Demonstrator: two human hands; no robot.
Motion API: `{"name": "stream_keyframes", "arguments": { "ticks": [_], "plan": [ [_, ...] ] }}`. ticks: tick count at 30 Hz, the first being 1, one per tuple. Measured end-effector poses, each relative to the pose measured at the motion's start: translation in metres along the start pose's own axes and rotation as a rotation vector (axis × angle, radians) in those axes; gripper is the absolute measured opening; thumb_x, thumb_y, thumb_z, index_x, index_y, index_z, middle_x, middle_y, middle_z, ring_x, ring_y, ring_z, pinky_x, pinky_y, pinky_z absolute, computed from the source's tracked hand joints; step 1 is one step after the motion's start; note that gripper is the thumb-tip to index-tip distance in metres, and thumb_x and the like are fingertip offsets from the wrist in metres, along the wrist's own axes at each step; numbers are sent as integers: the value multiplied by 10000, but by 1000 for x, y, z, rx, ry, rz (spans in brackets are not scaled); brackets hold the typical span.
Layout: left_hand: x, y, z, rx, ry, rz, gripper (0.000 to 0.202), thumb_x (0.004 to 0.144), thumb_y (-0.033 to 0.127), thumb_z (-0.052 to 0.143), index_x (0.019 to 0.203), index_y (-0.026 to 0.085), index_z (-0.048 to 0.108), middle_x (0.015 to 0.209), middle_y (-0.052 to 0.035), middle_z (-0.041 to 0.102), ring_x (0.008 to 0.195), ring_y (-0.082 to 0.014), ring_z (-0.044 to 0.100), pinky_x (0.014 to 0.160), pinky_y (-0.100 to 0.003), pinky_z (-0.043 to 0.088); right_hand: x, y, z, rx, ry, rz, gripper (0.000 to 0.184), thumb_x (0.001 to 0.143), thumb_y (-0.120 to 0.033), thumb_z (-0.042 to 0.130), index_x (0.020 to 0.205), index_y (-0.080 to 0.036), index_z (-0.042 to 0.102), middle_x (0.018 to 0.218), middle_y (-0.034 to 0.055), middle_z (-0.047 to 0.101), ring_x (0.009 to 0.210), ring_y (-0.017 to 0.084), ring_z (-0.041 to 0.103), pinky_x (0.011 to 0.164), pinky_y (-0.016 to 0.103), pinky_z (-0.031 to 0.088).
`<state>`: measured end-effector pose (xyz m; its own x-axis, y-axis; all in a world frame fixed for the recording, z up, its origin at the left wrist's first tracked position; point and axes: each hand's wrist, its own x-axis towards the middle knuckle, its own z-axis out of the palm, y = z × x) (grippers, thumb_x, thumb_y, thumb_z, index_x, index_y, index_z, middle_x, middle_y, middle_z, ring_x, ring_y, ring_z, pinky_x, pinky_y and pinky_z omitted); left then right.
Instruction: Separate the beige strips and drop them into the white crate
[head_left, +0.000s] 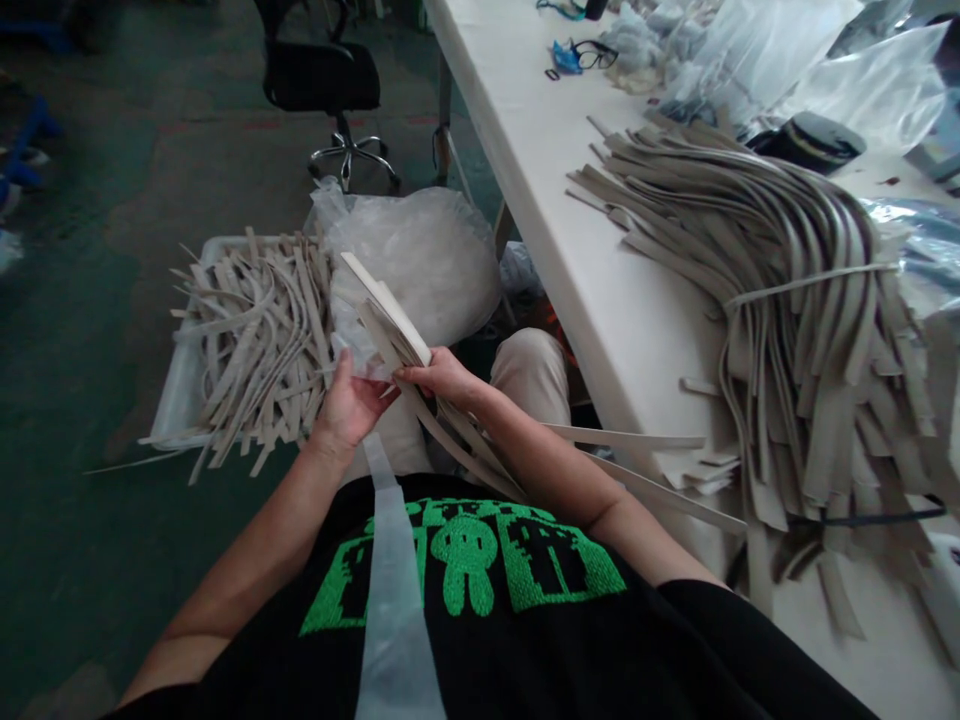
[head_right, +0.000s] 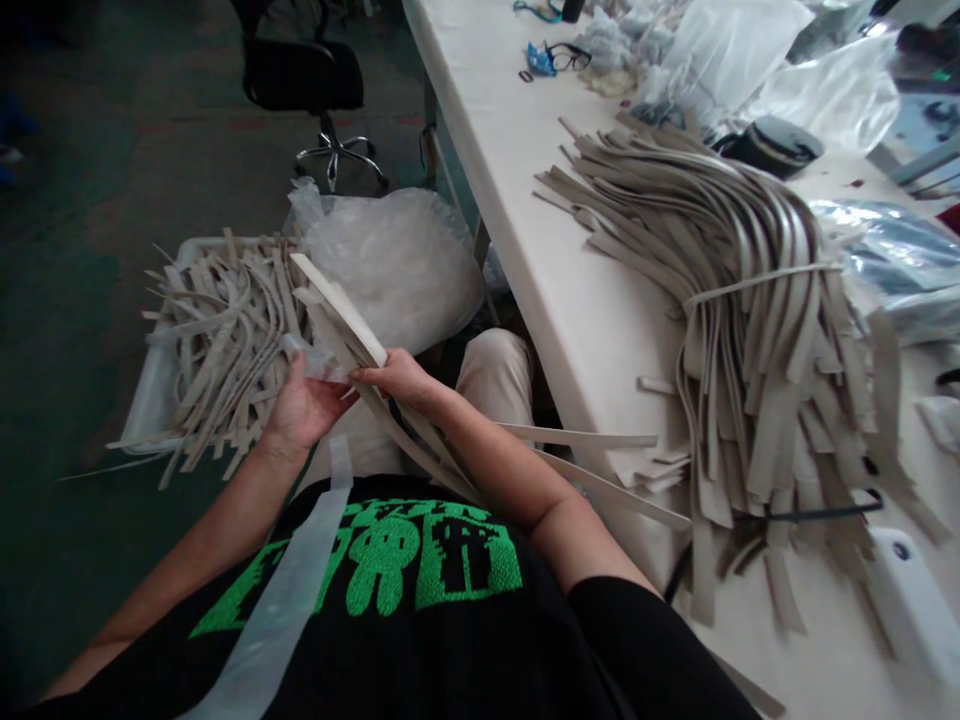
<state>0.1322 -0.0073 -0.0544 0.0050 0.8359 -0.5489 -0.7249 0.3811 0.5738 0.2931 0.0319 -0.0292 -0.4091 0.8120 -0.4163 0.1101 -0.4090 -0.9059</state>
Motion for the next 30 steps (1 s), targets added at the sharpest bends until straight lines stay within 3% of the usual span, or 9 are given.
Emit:
{"name": "stream_keyframes", "arguments": {
  "ticks": [4,10,13,18,23,27,30],
  "plan": [
    [-6,-19,-15,103,43,83,320,623,334,940,794,166,729,757,-20,732,702,-146,681,731,-272,583,0,0,1,-1,-18,2,305,664,-280,861,659,-136,592,423,-93,466,381,48,372,384,184,316],
    [-9,-30,-23,202,70,123,378,574,415,954,773,157,761,761,-39,743,714,-154,692,727,-277,589,2,7,1,-93,-9,-7,188,741,-214,785,699,-130,622,441,-90,474,394,57,401,400,182,341],
    [-7,-25,-24,190,116,161,319,591,353,948,752,155,758,741,-39,743,688,-141,692,693,-245,576,3,10,0,-132,5,-16,177,724,-223,803,736,-127,654,461,-83,508,400,55,406,397,174,334],
    [-3,0,-33,76,242,172,270,628,291,927,682,168,693,709,-39,735,675,-158,709,616,-231,564,0,5,-5,-41,-13,-18,82,785,-173,703,834,-110,683,658,7,711,415,50,440,369,171,322],
    [-4,20,-44,-49,350,231,338,638,282,930,634,176,610,591,8,655,573,-123,649,578,-221,552,-12,-3,-5,-53,-28,22,147,779,-241,736,765,-116,660,533,-7,645,380,56,422,359,178,302],
    [-6,22,-47,-61,393,268,397,634,358,942,670,173,594,617,13,651,587,-120,650,584,-221,542,-20,-5,-2,-114,-130,42,306,743,-387,803,705,-124,651,463,-33,568,362,52,394,364,185,289],
    [-7,23,-48,-29,405,284,442,586,396,965,706,169,605,641,14,660,592,-119,649,581,-219,530,-22,-5,-2,-185,-172,33,321,772,-415,776,706,-125,656,452,-40,545,363,56,397,371,189,291]
  ]
}}
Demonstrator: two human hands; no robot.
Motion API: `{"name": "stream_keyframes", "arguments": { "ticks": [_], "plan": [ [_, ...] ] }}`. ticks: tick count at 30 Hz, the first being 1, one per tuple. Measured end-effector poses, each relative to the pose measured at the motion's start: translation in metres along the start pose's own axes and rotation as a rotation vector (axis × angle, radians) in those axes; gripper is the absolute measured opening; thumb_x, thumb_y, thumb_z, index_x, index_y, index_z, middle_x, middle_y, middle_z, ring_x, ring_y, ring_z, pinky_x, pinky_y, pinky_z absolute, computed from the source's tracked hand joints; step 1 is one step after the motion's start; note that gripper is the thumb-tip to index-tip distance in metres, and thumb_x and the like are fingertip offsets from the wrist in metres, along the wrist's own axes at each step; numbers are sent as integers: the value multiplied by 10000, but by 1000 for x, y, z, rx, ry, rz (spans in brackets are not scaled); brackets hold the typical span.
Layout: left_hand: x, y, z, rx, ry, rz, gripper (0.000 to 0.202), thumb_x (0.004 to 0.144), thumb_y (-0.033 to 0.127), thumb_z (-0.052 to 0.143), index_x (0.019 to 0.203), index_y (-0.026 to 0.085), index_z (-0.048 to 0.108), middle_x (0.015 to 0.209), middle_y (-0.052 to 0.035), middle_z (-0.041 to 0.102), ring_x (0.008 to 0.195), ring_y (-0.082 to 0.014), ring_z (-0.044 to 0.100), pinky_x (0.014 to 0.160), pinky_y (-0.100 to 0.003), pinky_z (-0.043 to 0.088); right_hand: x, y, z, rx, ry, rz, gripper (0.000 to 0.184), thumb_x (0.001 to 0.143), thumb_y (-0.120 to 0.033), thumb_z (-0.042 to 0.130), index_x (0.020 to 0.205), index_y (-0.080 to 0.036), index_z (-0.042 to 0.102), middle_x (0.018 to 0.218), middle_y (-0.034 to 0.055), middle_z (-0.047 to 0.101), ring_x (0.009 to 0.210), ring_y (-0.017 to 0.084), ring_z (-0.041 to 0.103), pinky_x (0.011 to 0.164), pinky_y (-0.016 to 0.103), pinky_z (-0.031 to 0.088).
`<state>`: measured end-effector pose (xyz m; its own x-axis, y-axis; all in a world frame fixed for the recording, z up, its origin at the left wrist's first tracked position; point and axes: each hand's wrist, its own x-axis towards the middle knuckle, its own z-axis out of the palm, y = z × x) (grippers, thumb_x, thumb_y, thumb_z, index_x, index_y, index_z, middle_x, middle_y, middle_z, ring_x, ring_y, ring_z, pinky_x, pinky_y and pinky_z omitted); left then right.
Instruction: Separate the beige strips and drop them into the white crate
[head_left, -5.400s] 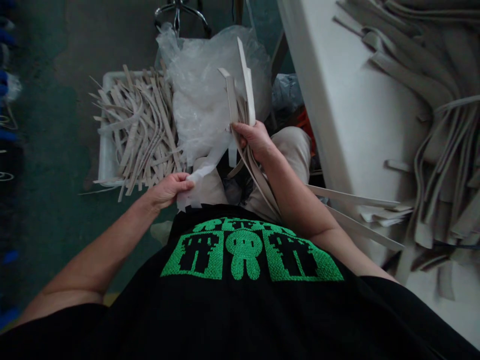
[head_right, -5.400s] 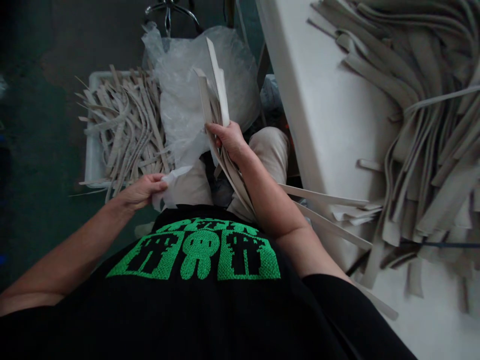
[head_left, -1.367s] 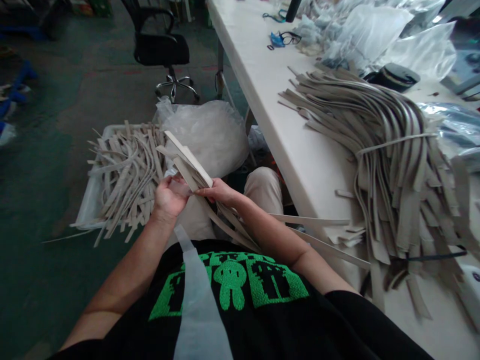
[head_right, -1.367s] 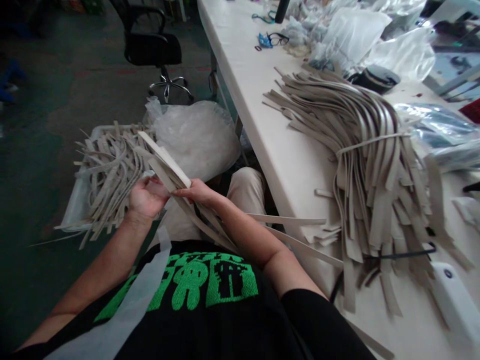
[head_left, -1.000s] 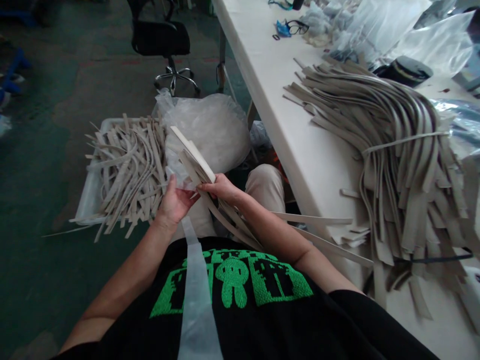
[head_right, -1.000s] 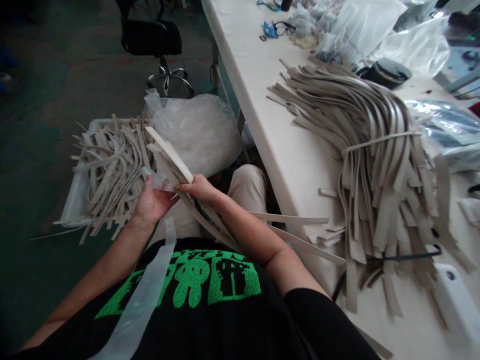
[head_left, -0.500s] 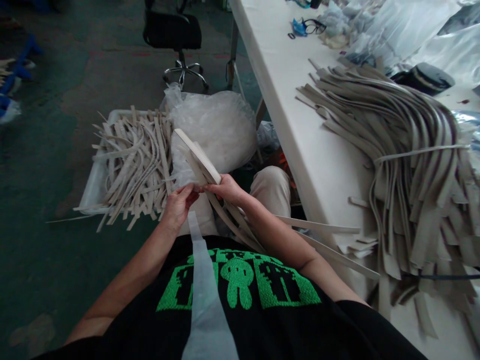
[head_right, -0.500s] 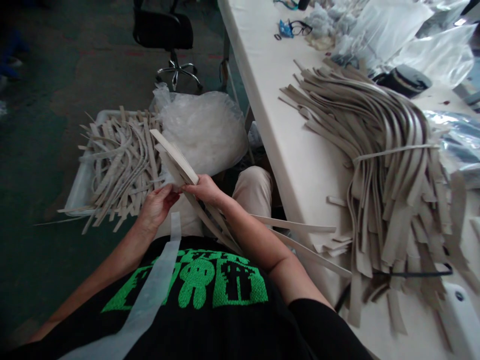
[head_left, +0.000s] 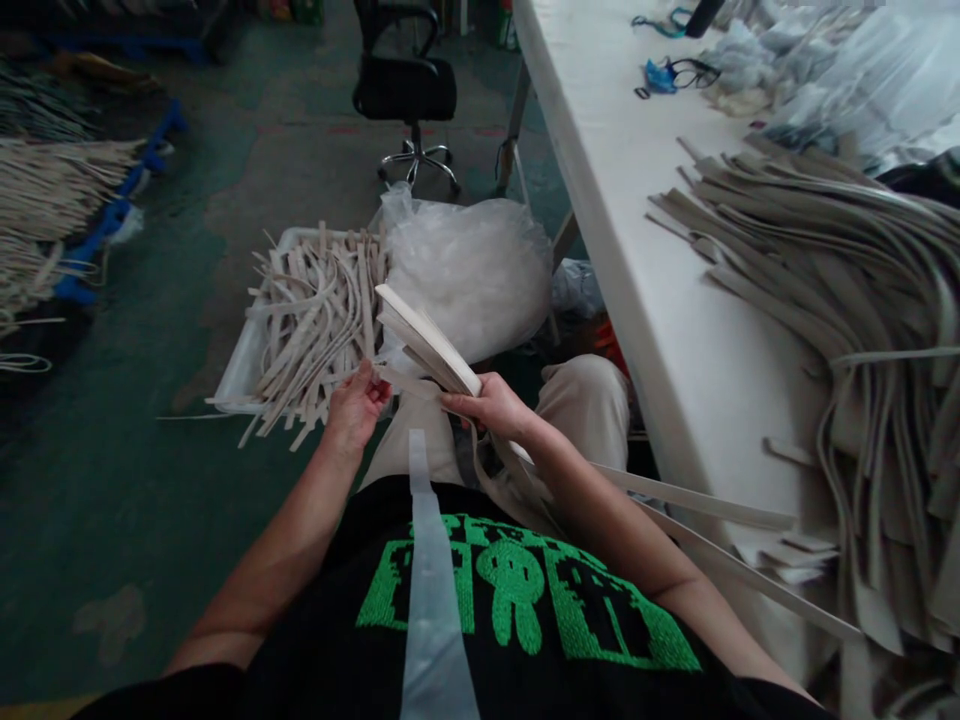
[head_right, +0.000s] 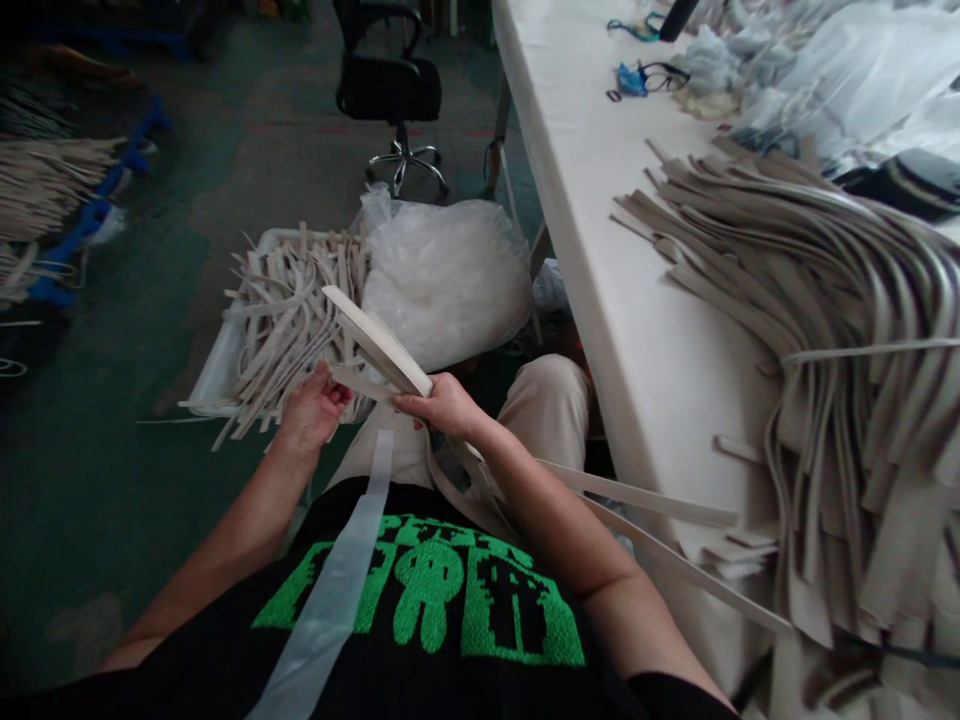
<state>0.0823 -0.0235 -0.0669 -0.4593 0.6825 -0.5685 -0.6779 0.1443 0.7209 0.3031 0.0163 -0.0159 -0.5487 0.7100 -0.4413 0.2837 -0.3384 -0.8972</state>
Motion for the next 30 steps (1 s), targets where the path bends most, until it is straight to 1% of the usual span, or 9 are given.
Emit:
{"name": "stream_keyframes", "arguments": {
  "ticks": [2,5,8,14,18,21,24,26,30],
  "plan": [
    [0,1,0,15,-2,1,470,545,406,980,708,166,610,648,7,670,594,-123,649,571,-220,522,0,2,0,-44,2,-3,303,785,-400,765,711,-128,652,459,-41,546,368,59,400,380,193,293],
    [-1,2,-1,47,-35,7,504,490,413,996,698,160,612,652,-4,682,596,-128,652,577,-227,524,2,6,1,-90,43,-24,285,794,-391,759,733,-132,657,473,-46,549,391,65,418,413,196,311],
    [-1,1,-2,86,-58,38,518,477,421,995,692,156,606,651,-6,687,590,-126,654,597,-235,528,4,8,2,-155,78,-41,266,814,-384,743,765,-131,675,494,-43,562,425,74,449,448,198,334],
    [1,-3,-4,122,-44,130,520,450,422,991,682,152,613,666,-13,702,572,-122,646,586,-235,515,0,5,7,-389,128,-71,245,848,-372,722,761,-144,700,546,-17,617,487,96,508,489,208,341],
    [0,-5,-4,158,-40,154,466,482,400,977,671,147,633,680,-28,712,576,-122,647,582,-228,511,-2,2,10,-522,155,-81,225,859,-376,712,788,-163,730,576,-14,634,533,110,536,522,214,337],
    [-3,-6,-5,133,-30,122,454,497,386,971,681,147,631,679,-29,709,582,-131,656,579,-233,516,-2,1,10,-586,167,-78,233,852,-396,716,805,-169,741,601,-6,645,560,123,550,528,221,329],
    [-4,-6,-6,110,-25,91,455,500,382,971,689,149,629,667,-25,701,592,-136,666,584,-232,526,-2,0,7,-609,202,-77,254,860,-403,700,802,-158,733,614,2,644,575,128,553,531,224,320],
    [-5,-5,-7,119,-37,95,437,529,384,962,705,145,641,690,-38,712,619,-136,680,589,-219,524,-3,0,6,-605,216,-90,270,875,-409,678,800,-154,729,620,2,641,577,125,547,533,224,314],
    [-3,-5,-6,109,-14,116,435,542,392,959,715,143,646,684,-31,711,618,-124,674,599,-207,520,-4,0,8,-650,199,-124,310,879,-449,660,817,-158,747,625,1,626,581,126,528,538,234,297]
  ]
}}
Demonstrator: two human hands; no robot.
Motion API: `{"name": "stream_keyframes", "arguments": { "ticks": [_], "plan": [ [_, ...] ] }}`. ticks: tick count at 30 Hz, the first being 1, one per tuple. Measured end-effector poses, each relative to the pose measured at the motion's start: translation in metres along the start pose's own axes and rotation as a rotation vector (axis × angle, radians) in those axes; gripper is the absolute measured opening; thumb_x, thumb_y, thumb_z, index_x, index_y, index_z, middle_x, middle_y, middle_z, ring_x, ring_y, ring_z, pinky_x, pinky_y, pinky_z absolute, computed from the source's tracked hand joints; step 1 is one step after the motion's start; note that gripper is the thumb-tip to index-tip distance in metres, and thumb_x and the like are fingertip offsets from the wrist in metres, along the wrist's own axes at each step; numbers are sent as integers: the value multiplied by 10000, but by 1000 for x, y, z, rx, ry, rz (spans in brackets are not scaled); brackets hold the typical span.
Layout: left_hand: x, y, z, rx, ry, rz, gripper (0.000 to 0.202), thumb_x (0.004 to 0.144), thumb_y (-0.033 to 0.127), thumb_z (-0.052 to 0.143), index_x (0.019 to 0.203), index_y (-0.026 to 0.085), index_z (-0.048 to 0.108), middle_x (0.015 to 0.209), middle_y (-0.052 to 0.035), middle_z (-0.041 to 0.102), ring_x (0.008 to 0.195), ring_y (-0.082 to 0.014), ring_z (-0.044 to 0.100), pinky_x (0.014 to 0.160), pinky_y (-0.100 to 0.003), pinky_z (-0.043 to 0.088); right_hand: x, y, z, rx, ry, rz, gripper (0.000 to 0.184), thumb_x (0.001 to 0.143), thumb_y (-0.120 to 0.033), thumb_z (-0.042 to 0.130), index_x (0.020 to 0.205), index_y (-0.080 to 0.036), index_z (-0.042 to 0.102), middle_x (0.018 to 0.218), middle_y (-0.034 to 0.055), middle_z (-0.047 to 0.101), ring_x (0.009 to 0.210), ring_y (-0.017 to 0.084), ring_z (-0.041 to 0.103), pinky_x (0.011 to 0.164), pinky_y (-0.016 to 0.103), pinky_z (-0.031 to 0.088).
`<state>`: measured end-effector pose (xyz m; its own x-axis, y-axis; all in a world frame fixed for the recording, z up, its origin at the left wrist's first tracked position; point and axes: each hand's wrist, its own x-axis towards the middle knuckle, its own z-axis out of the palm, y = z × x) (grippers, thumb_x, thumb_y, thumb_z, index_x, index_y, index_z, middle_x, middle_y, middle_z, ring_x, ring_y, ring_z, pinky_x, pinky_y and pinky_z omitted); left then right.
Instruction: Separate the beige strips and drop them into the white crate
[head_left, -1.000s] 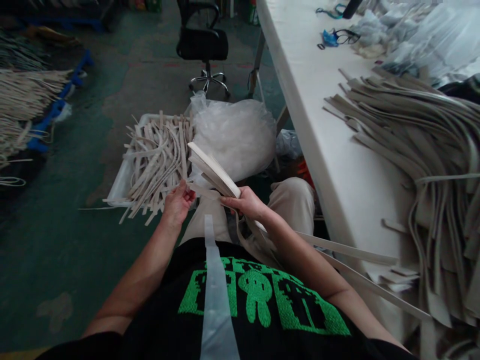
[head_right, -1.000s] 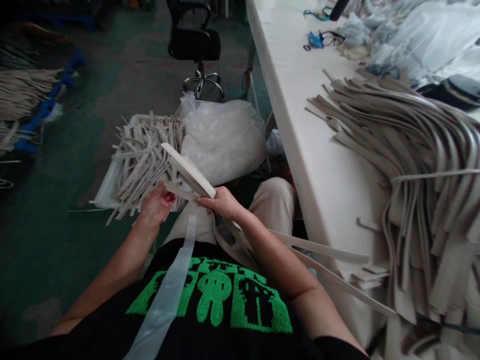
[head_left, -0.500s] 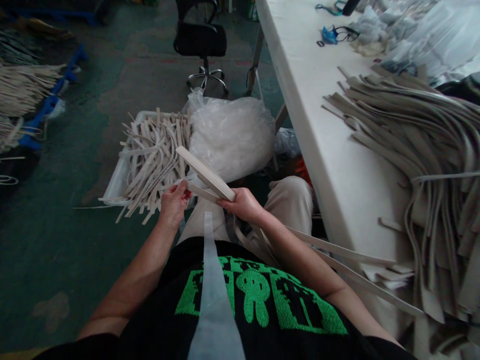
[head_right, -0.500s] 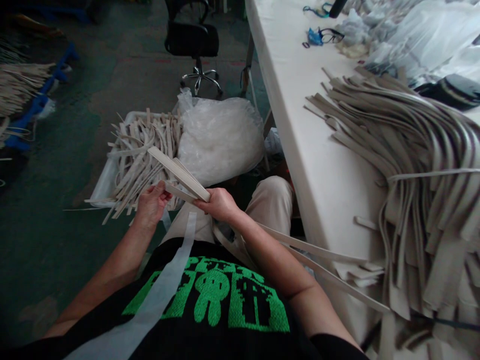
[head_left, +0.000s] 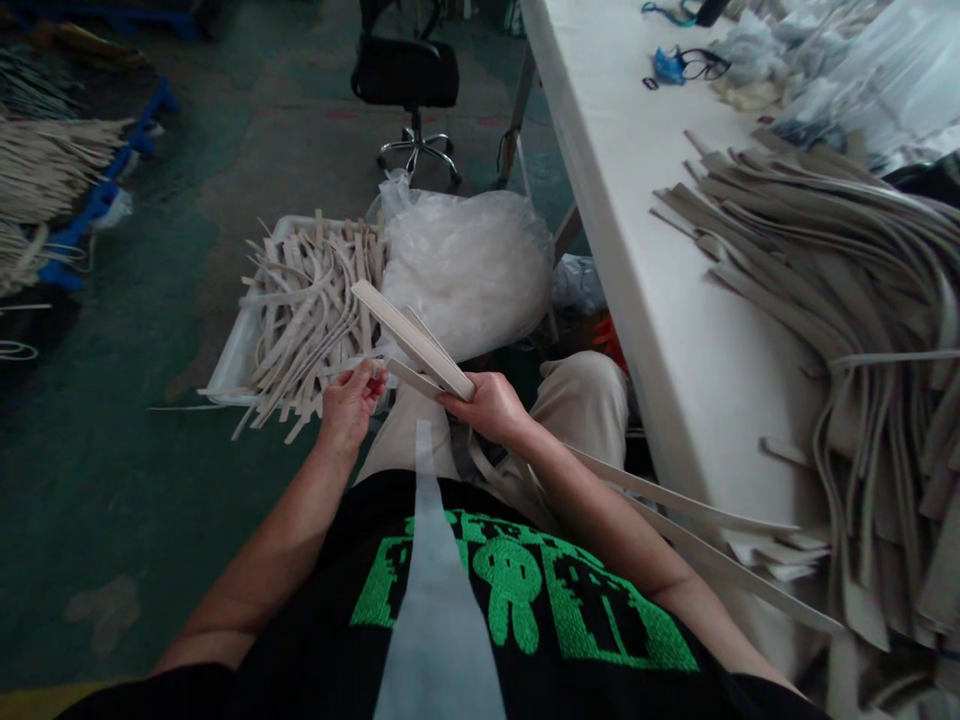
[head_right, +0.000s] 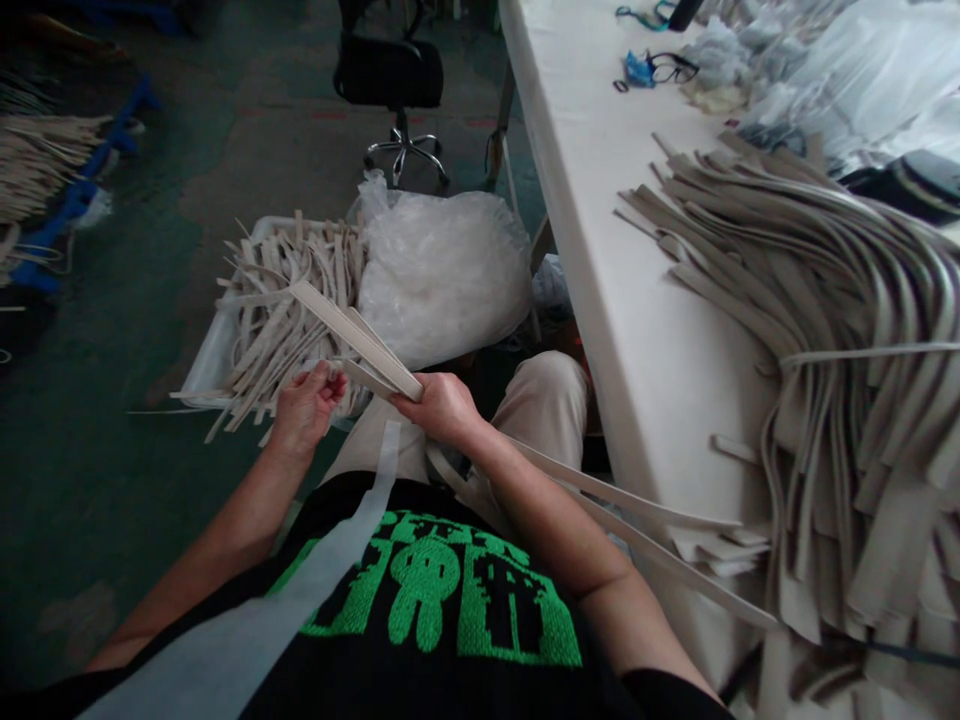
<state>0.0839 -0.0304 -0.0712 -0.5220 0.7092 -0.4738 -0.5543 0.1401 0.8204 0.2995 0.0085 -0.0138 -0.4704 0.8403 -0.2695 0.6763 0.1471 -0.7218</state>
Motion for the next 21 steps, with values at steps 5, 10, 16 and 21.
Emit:
{"name": "stream_keyframes", "arguments": {
  "ticks": [5,10,16,21],
  "plan": [
    [1,-3,3,9,18,25,467,511,394,968,670,156,599,658,-7,687,590,-116,652,614,-227,530,-3,-7,2,-122,-34,-34,272,878,-443,665,912,-206,795,680,6,673,601,136,553,562,246,299],
    [-2,-5,5,25,24,55,467,476,385,972,649,155,604,653,7,680,592,-106,640,617,-221,528,-3,-11,1,-164,-45,-22,297,902,-454,637,992,-225,803,761,28,727,665,158,614,581,250,313],
    [-5,-7,4,-30,-19,-50,395,573,336,952,718,169,625,672,17,682,588,-108,648,591,-218,528,0,-8,4,-136,-35,-23,296,892,-446,646,963,-203,799,723,25,702,637,150,579,562,248,298],
    [-6,-4,-1,-105,-24,-204,327,645,283,926,734,179,629,644,12,667,603,-120,657,564,-208,533,0,-4,1,-43,-21,-26,299,883,-438,658,866,-166,779,625,4,630,594,133,520,537,233,286]
  ]
}}
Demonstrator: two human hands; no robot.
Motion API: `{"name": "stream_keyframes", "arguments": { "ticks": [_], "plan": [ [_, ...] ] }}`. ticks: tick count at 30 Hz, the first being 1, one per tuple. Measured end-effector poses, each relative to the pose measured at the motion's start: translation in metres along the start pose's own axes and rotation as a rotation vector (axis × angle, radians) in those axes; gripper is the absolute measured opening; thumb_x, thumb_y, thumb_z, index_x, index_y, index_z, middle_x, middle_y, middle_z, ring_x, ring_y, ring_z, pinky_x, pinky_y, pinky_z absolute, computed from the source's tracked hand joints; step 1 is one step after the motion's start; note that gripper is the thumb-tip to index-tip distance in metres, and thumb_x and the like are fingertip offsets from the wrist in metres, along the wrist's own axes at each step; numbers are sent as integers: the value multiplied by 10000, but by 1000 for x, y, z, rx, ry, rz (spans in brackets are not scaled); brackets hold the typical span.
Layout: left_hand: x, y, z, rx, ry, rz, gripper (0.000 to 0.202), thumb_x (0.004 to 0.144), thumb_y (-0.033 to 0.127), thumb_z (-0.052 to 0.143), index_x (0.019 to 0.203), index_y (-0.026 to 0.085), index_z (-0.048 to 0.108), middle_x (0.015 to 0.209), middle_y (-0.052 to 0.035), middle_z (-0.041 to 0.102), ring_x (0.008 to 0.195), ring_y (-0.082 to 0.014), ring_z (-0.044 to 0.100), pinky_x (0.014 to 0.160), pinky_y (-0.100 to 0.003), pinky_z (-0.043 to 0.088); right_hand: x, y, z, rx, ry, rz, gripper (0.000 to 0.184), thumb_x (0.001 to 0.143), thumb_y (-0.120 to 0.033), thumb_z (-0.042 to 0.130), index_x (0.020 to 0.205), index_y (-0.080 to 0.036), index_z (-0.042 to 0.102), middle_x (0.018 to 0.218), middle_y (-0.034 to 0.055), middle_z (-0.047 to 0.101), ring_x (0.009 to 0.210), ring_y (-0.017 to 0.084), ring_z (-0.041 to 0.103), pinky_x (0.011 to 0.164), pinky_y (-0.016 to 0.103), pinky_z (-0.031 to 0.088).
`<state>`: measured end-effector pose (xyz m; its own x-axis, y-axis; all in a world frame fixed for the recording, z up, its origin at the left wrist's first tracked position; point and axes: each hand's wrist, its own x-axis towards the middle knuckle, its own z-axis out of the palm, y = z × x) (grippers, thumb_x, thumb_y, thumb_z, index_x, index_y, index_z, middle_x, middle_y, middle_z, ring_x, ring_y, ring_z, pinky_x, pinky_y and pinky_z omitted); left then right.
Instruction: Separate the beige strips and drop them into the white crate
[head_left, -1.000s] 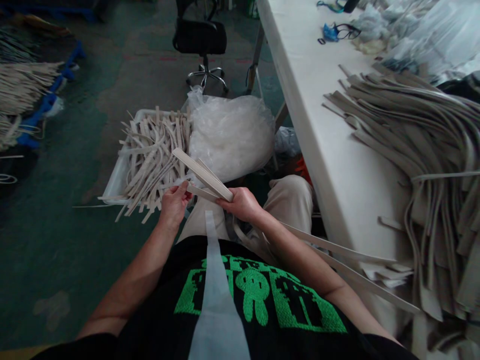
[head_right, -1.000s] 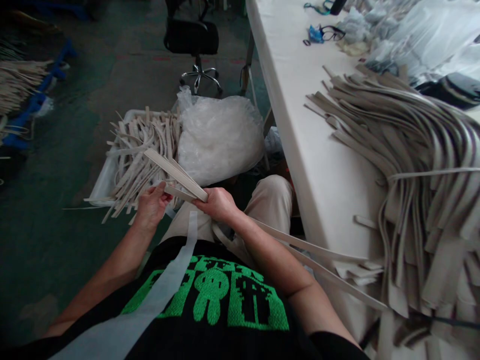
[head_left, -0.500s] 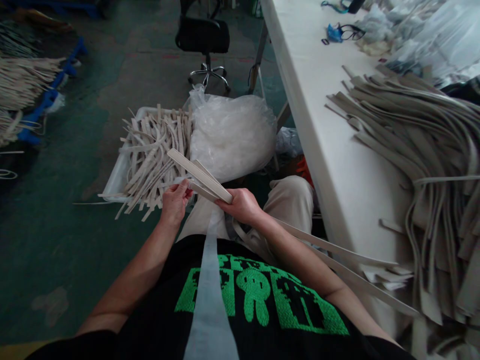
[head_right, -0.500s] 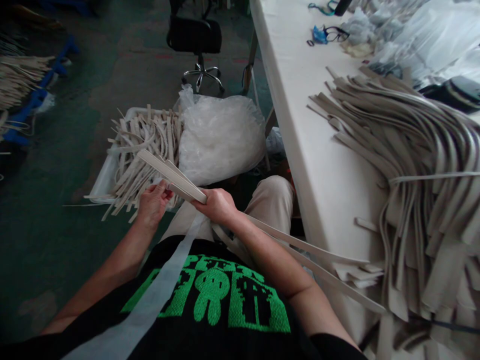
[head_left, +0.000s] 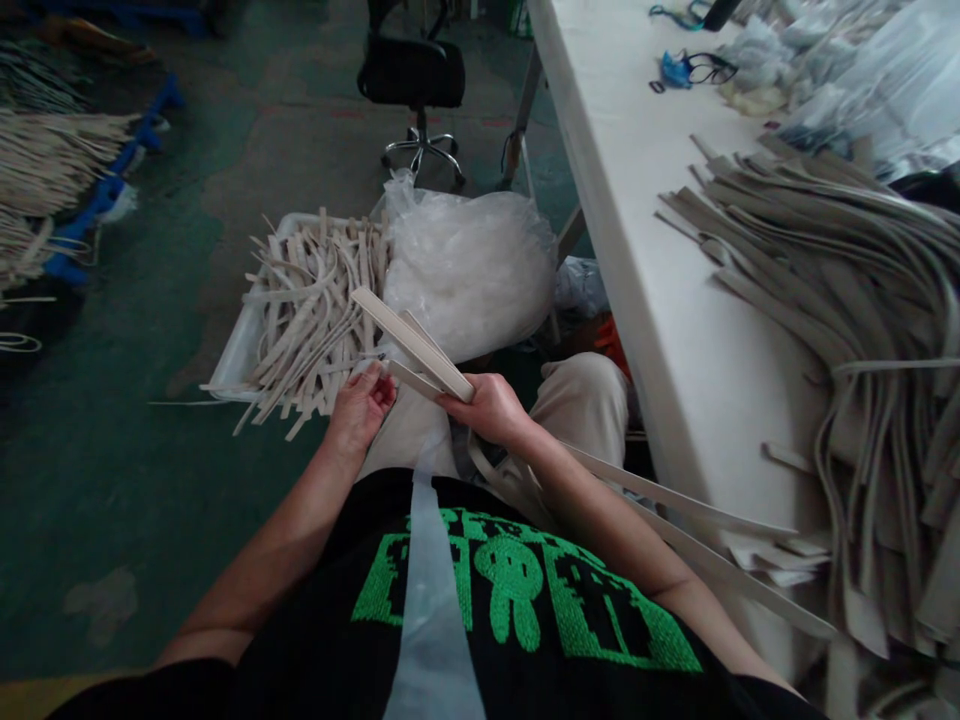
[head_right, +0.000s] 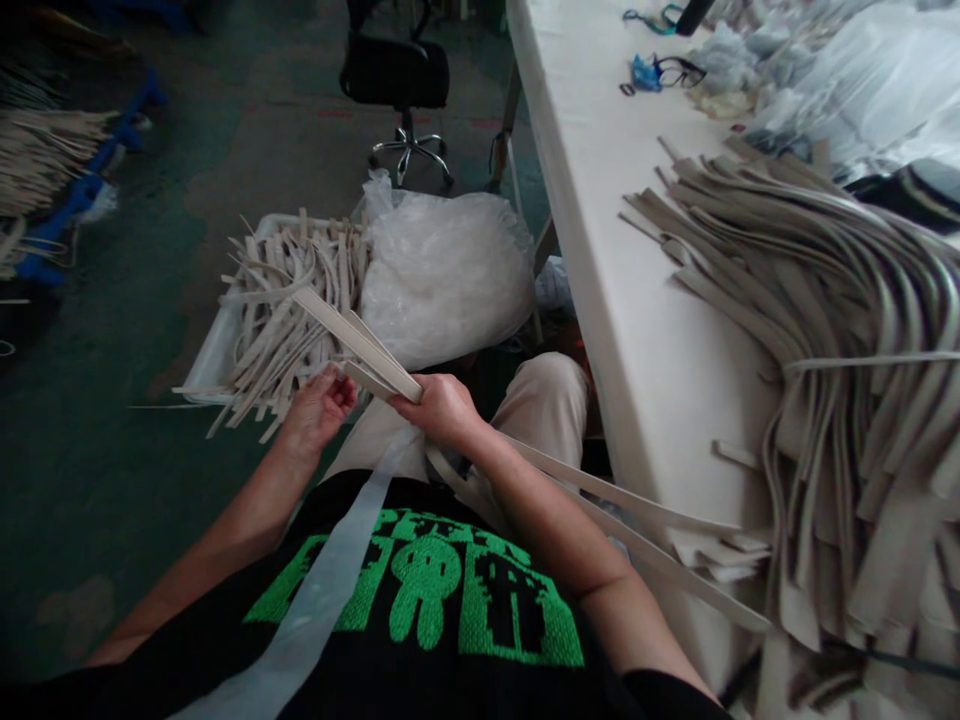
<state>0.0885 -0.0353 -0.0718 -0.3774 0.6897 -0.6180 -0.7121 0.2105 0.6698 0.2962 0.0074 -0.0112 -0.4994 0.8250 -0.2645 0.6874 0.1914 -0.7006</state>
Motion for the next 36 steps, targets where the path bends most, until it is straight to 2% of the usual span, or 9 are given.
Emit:
{"name": "stream_keyframes", "arguments": {
  "ticks": [6,10,16,23,30,36],
  "plan": [
    [2,-1,0,-13,35,69,403,580,315,957,715,171,606,677,1,698,596,-114,654,564,-209,526,-3,-2,3,-39,-8,-38,293,886,-446,652,907,-188,791,654,-3,639,599,129,511,548,235,286],
    [2,-3,2,-12,49,71,401,583,327,949,707,170,601,706,-15,722,626,-128,675,580,-217,531,-3,-5,4,-101,-27,-10,280,892,-434,651,936,-200,798,710,9,685,610,130,534,565,245,297],
    [1,-3,-3,-21,27,90,406,557,310,964,718,174,617,660,11,689,586,-116,646,588,-226,524,-2,-6,0,-144,-27,21,311,906,-461,628,979,-214,803,735,23,714,635,149,582,565,252,307],
    [2,-4,-3,-7,30,112,435,561,355,966,728,169,611,697,-1,703,637,-129,673,609,-232,521,-6,-12,2,-256,-73,3,313,924,-458,597,1019,-232,792,883,44,770,770,182,668,600,269,313],
    [5,-5,-5,32,24,139,547,401,404,1002,704,159,618,662,7,689,582,-116,634,590,-238,501,-7,-16,-3,-271,-83,25,327,944,-458,565,1044,-233,781,903,38,779,797,179,685,612,267,316],
    [-3,-6,-5,42,-5,59,460,465,336,1000,690,145,646,616,3,673,554,-115,631,566,-230,511,-2,-12,0,-224,-54,28,316,932,-454,592,1014,-223,792,857,41,769,769,179,675,596,264,311]
  ]
}}
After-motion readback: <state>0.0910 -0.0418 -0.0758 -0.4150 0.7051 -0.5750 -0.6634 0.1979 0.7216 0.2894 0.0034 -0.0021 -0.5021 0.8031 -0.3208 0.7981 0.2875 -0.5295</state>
